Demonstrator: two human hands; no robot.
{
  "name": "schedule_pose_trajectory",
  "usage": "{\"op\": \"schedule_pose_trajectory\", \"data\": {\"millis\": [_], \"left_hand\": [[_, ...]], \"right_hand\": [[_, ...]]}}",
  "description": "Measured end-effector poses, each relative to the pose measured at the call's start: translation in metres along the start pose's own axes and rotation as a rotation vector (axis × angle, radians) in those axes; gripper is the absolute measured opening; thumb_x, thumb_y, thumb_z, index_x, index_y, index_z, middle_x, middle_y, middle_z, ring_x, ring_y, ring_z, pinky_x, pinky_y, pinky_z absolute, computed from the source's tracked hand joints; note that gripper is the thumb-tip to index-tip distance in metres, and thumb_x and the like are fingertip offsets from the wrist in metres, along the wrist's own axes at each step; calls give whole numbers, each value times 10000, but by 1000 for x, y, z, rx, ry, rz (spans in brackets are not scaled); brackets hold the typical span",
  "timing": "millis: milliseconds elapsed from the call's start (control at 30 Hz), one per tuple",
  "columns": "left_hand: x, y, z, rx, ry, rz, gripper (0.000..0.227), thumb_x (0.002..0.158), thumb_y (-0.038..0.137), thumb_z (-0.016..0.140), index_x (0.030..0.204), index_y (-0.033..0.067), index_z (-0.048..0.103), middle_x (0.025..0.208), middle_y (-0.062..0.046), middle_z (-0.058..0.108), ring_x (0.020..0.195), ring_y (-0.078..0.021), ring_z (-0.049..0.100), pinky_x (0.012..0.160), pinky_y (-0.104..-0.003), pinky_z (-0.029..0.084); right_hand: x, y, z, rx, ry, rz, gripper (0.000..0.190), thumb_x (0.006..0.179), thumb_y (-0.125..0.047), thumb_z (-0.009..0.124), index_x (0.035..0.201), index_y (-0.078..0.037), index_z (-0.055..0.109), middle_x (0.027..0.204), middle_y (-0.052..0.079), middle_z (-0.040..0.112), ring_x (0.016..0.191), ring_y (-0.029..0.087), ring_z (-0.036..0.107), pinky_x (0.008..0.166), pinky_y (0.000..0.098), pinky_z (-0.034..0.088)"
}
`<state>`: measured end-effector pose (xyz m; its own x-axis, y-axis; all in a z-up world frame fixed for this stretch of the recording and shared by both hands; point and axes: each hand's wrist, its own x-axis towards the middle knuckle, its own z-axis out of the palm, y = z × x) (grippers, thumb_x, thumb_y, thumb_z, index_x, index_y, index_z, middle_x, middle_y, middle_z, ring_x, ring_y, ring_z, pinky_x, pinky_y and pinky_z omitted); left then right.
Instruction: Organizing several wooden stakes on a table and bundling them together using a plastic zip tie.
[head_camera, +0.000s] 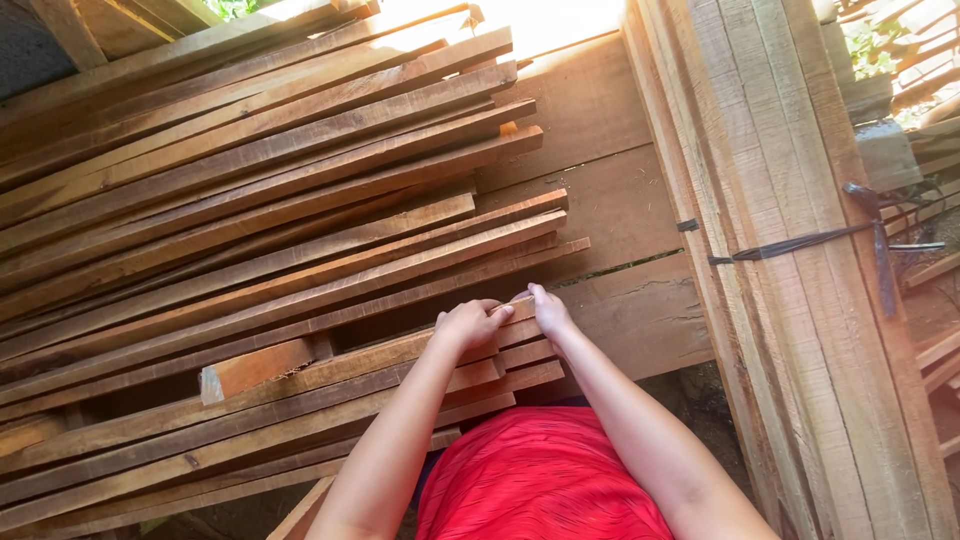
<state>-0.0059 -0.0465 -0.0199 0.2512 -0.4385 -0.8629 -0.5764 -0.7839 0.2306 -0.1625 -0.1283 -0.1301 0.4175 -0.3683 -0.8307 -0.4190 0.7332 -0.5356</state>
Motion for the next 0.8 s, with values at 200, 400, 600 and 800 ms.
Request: {"op": "schedule_pose_trajectory", "data": {"millis": [200,400,600,800], "left_hand": [[-7,8,-2,-15,23,-16,548,944,665,453,1372,378,641,1332,-33,690,1280,-255,615,1096,-488,432],[0,5,1,-62,69,56,491,946,579,525,1328,321,694,1306,-47,706,1235,-280,642,1039,-467,503],[-30,-15,20,6,431,320,468,947,471,601,1289,163,684,1279,-69,713,1208,-276,643,1083,-489,441],[-54,-40,5,-87,496,252,666,884,579,672,1395,157,602,1362,-114,656,1294,-307,582,1145,-479,377]], "right_hand": [[4,2,-1,-42,-23,-84,539,1035,-376,369,1004,-10,764,985,122,753,930,219,671,916,339,502],[-2,-7,-2,-144,8,-114,556,1050,-421,374,1049,-18,757,1038,114,750,986,210,667,945,332,489],[-8,-1,-10,-175,78,-373,517,1058,-458,462,1092,-21,736,1060,97,757,1021,188,680,950,310,497],[-52,-30,-1,-452,137,-356,407,1020,-415,535,1156,-80,721,1108,59,767,1046,161,698,940,320,516]]}}
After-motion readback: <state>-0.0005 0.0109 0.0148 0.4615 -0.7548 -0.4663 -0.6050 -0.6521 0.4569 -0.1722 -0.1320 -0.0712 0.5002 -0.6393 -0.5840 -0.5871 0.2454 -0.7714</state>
